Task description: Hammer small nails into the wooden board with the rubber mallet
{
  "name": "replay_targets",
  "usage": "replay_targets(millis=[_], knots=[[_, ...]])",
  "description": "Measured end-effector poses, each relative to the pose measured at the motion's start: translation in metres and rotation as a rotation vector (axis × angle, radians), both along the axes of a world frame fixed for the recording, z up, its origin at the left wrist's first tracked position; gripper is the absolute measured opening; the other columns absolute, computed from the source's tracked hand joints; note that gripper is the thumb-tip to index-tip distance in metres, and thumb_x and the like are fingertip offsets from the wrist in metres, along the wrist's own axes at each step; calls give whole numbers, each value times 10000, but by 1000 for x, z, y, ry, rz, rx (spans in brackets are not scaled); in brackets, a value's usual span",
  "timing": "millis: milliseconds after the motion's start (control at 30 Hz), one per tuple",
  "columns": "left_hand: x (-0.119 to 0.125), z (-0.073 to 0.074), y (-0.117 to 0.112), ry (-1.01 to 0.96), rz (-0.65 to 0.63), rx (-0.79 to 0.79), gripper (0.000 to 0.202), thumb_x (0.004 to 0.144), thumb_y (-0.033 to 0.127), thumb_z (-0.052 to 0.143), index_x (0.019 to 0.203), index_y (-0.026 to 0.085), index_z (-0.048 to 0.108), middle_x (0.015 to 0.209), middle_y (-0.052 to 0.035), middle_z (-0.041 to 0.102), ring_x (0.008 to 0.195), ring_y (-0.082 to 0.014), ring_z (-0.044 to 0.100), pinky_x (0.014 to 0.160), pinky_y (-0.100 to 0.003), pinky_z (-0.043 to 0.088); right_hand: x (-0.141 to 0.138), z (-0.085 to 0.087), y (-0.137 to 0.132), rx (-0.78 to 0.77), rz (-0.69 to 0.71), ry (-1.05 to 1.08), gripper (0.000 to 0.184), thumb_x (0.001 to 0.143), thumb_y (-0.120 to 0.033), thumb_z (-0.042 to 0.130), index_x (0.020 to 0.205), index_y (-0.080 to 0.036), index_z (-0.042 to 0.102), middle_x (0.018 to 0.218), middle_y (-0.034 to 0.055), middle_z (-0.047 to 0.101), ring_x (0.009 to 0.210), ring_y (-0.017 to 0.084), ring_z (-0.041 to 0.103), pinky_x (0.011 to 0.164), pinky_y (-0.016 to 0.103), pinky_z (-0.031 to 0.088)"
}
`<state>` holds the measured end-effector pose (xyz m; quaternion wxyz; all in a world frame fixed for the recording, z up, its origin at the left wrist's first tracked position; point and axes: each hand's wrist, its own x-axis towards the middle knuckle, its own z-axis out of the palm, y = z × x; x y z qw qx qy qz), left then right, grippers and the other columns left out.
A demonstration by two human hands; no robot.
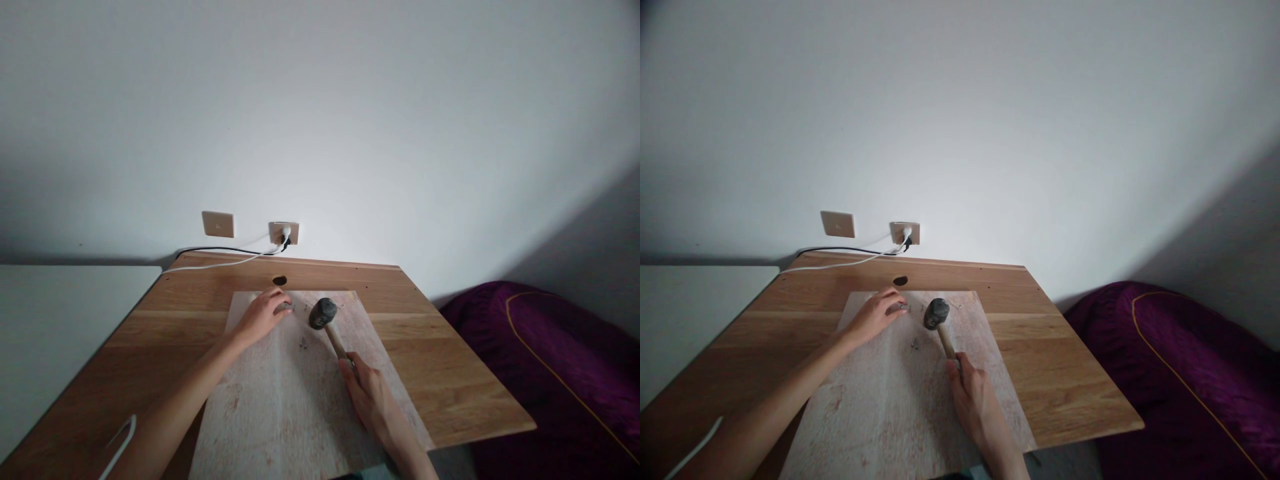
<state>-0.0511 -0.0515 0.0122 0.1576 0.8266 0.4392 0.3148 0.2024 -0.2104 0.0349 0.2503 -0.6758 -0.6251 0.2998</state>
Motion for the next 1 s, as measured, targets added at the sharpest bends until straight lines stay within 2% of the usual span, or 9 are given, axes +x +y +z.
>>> replay_targets(millis=[233,467,667,867,1000], knots=[[1,4,-2,83,31,-20,86,921,168,628,913,213,701,960,-33,690,918,-185,651,855,-291,483,-3,6,1,-6,4,-12,599,996,-611,276,1113,-161,653,680,51,697,625,229,675,584,299,441],[0,2,-1,22,52,-50,47,890,163,674,861,199,671,892,-17,697,836,-168,645,783,-268,466,-1,6,0,-7,35,18,618,1000,-614,266,1139,-147,646,589,20,651,514,210,613,506,289,413],[0,7,-3,28,21,-9,70,912,211,669,852,195,702,892,-29,691,876,-183,641,812,-282,459,1,0,1,68,16,-32,611,997,-610,304,1143,-139,665,691,69,719,629,235,679,582,303,451],[0,3,-1,-24,36,-39,87,889,149,658,851,181,729,877,-39,719,827,-176,660,795,-275,485,-3,4,1,19,-3,-73,614,991,-605,293,1167,-156,674,757,87,738,751,263,716,658,317,481],[-1,-4,1,-114,15,-70,147,887,101,627,964,168,734,950,-62,766,897,-187,705,849,-278,511,-1,2,2,-25,-1,-74,645,981,-622,265,1159,-152,669,571,27,644,527,239,636,543,314,442]])
